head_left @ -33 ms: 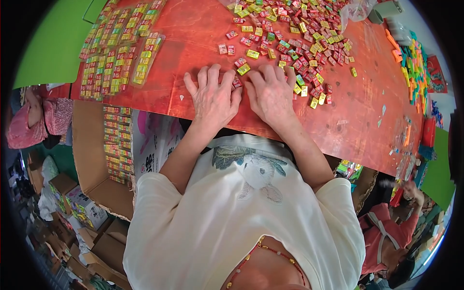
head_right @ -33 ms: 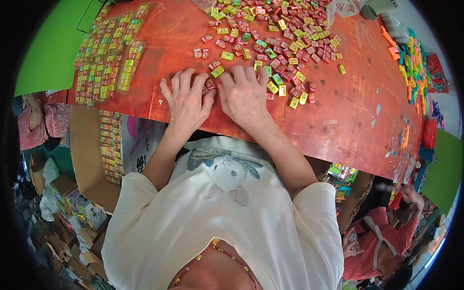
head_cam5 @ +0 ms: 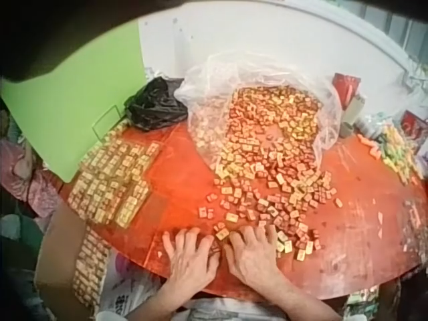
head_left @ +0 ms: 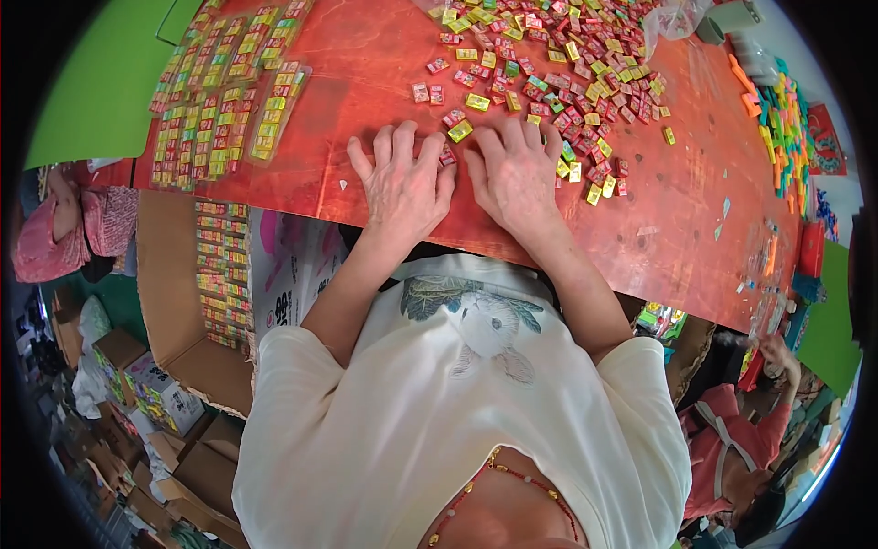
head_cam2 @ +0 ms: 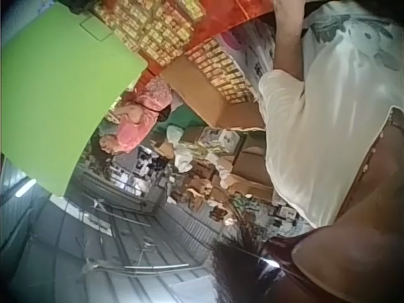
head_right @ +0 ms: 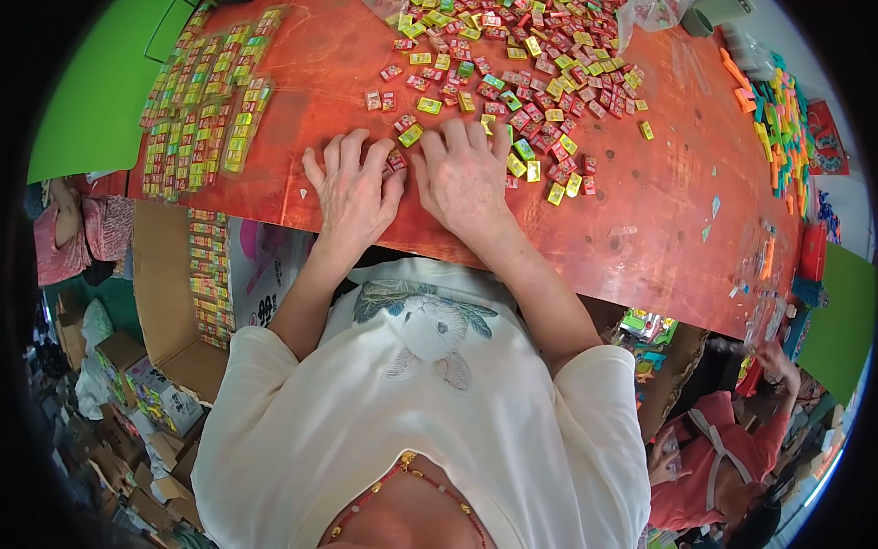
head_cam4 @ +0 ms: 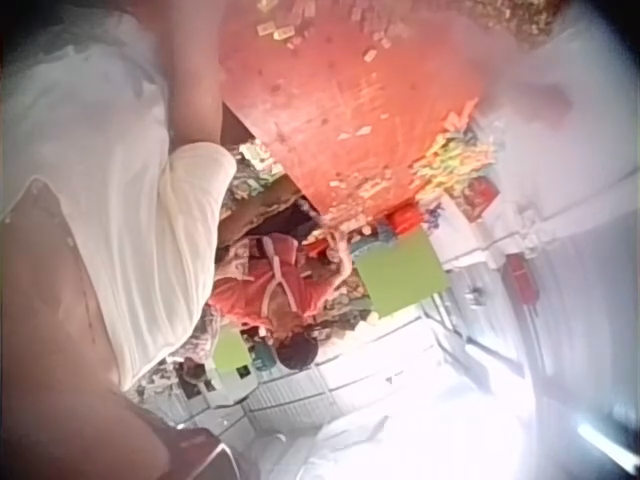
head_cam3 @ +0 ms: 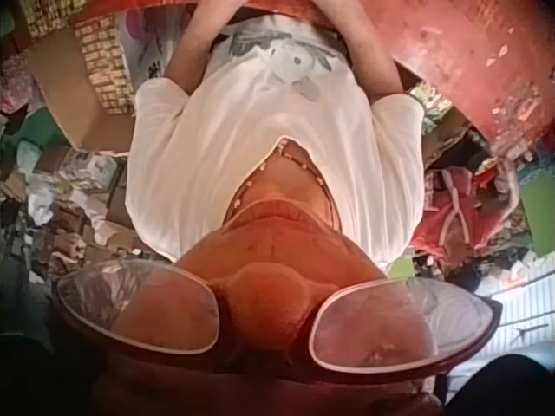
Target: Arrange small toy blocks into rows and slide them into plastic sleeves for packaging.
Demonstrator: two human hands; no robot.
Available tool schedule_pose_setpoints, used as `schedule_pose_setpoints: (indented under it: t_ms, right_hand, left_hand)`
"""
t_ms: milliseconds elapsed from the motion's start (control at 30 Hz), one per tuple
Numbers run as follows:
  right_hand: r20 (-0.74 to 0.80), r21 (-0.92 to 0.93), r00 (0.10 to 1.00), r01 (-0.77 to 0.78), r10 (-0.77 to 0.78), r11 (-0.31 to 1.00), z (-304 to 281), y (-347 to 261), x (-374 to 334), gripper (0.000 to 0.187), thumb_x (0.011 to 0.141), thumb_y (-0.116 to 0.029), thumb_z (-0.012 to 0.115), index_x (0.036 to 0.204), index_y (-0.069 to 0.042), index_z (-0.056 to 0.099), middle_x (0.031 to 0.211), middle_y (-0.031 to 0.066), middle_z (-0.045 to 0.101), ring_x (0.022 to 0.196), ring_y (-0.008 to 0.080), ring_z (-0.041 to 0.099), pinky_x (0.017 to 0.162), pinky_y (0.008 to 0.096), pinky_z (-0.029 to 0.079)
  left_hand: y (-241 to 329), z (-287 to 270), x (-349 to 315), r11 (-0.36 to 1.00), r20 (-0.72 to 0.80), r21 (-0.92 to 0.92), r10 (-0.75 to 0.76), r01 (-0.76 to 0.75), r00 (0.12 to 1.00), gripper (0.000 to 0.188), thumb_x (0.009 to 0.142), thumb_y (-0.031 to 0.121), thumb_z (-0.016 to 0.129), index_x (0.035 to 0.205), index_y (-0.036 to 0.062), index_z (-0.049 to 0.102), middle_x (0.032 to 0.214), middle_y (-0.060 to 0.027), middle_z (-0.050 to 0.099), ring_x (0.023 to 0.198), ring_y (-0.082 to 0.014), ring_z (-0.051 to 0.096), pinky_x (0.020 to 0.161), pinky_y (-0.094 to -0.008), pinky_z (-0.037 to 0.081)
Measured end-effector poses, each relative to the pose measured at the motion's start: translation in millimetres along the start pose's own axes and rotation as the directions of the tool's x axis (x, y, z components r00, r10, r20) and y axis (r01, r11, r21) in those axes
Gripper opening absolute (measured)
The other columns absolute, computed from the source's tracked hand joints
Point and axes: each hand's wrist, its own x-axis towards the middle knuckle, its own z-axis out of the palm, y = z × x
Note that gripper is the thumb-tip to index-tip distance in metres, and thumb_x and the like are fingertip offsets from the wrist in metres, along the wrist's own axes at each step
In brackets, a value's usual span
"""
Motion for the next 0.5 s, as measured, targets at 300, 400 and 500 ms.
schedule_pose_setpoints:
  t_ms: [300,400,500]
  right_hand:
    - [0.052,-0.035,0.999,-0.01,0.011,0.999,2.0,2.1,16.7,0.028,0.08,-0.024,0.073,0.105,-0.012,0.069,0.103,0.0067,0.061,0.101,0.0266,0.057,0.1,0.0493,0.036]
    - [0.061,0.106,0.997,0.045,-0.051,0.993,-1.1,4.9,5.2,0.031,0.079,-0.017,0.072,0.11,-0.012,0.069,0.106,0.0066,0.061,0.105,0.027,0.057,0.104,0.0492,0.036]
    - [0.061,0.187,0.993,0.09,-0.103,0.978,-3.5,5.1,1.2,0.034,0.08,-0.015,0.071,0.114,-0.011,0.069,0.107,0.0067,0.062,0.106,0.0271,0.058,0.102,0.0476,0.036]
  left_hand:
    - [-4.3,4.3,-2.2,0.999,-0.033,-0.032,0.01,-0.011,0.999,0.036,0.082,0.027,0.071,0.113,0.0117,0.064,0.129,-0.0152,0.053,0.124,-0.0349,0.045,0.104,-0.0667,0.023]
    - [-1.6,2.4,-0.9,0.999,-0.041,-0.038,0.024,-0.026,0.999,0.037,0.082,0.028,0.071,0.115,0.0115,0.064,0.131,-0.0157,0.051,0.124,-0.0356,0.045,0.103,-0.0687,0.024]
    - [-0.5,0.1,-0.6,0.998,-0.021,-0.038,0.05,-0.051,0.999,0.038,0.083,0.029,0.071,0.116,0.013,0.063,0.132,-0.016,0.051,0.124,-0.0364,0.045,0.103,-0.0702,0.025]
